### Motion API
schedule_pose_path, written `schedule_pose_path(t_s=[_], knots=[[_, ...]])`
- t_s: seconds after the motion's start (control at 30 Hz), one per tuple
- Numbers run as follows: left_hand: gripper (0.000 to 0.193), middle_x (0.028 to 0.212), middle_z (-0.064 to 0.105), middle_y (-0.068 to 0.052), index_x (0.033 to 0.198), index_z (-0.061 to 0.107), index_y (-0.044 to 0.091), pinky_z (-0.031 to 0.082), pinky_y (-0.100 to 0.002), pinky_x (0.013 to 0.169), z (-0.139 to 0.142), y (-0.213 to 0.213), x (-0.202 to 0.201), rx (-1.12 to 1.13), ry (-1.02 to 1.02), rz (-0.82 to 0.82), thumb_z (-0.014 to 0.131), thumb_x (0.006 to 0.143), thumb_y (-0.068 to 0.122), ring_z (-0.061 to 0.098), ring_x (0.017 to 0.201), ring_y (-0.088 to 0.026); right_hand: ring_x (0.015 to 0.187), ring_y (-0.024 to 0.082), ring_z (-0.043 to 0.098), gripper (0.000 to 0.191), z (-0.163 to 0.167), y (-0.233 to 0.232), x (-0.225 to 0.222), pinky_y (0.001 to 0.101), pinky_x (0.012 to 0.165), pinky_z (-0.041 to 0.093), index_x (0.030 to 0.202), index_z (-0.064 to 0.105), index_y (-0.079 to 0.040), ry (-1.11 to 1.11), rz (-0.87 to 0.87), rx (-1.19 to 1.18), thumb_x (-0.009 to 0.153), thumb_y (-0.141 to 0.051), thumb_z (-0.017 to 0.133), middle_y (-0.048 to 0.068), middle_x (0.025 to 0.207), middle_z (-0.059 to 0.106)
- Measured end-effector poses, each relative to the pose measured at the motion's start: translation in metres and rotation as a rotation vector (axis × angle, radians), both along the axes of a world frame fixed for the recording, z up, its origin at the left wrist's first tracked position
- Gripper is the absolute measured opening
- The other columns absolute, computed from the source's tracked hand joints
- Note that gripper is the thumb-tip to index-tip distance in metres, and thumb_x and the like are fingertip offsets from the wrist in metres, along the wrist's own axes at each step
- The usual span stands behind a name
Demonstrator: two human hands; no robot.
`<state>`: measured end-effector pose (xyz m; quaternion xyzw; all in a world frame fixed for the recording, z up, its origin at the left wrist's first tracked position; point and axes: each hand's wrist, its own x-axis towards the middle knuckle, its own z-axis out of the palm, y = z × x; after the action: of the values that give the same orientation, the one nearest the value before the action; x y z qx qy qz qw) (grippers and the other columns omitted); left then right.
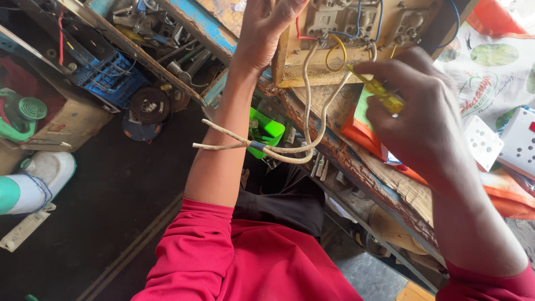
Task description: The person sits on the floor at a low workbench and repairs a wooden switchboard box containing electrical sockets and wiring. They use a screwdriver to loosen and tighten screws on socket plates, reposition wires inside the box, and handle pliers while adjusting the board components.
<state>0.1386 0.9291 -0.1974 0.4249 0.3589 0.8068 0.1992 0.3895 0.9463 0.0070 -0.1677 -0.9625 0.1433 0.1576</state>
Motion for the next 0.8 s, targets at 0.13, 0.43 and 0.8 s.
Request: schedule_pose_path(t_s=[0.13, 0.43, 0.8], knots=[[0.056, 0.133, 0.067, -0.008, 0.137, 0.063, 0.004, 0.05, -0.037, 0.113, -0.004, 0.002, -0.002, 0.004, 0.02, 0.0, 0.08, 0.1, 0.044, 0.064, 0.125, -0.018, 0.085, 0.025, 0.072, 0.023, -0.002, -0.006, 0.002, 0.0378, 0.076, 0.055, 0.115, 0.075, -0.004, 0.045, -0.075, 0.061, 0.092, -0.005, 0.077, 0.014, 0.103, 0.073], [0.059, 0.133, 0.066, -0.009, 0.136, 0.062, 0.004, 0.051, -0.041, 0.116, -0.001, 0.002, 0.0, 0.015, -0.01, -0.011, 0.081, 0.098, 0.045, 0.063, 0.13, -0.02, 0.08, 0.029, 0.064, 0.024, -0.021, -0.006, 0.002, 0.0408, 0.073, 0.051, 0.121, 0.074, 0.003, 0.186, 0.061, 0.342, 0.098, -0.002, 0.083, 0.016, 0.093, 0.065], [0.052, 0.127, 0.069, -0.007, 0.131, 0.064, 0.004, 0.05, -0.038, 0.113, 0.008, 0.0, 0.004, 0.022, -0.012, -0.008, 0.081, 0.1, 0.042, 0.065, 0.123, -0.017, 0.086, 0.032, 0.064, 0.022, -0.03, 0.0, 0.0, 0.0424, 0.076, 0.051, 0.119, 0.071, 0.003, 0.193, 0.083, 0.338, 0.1, -0.003, 0.081, 0.016, 0.095, 0.064]])
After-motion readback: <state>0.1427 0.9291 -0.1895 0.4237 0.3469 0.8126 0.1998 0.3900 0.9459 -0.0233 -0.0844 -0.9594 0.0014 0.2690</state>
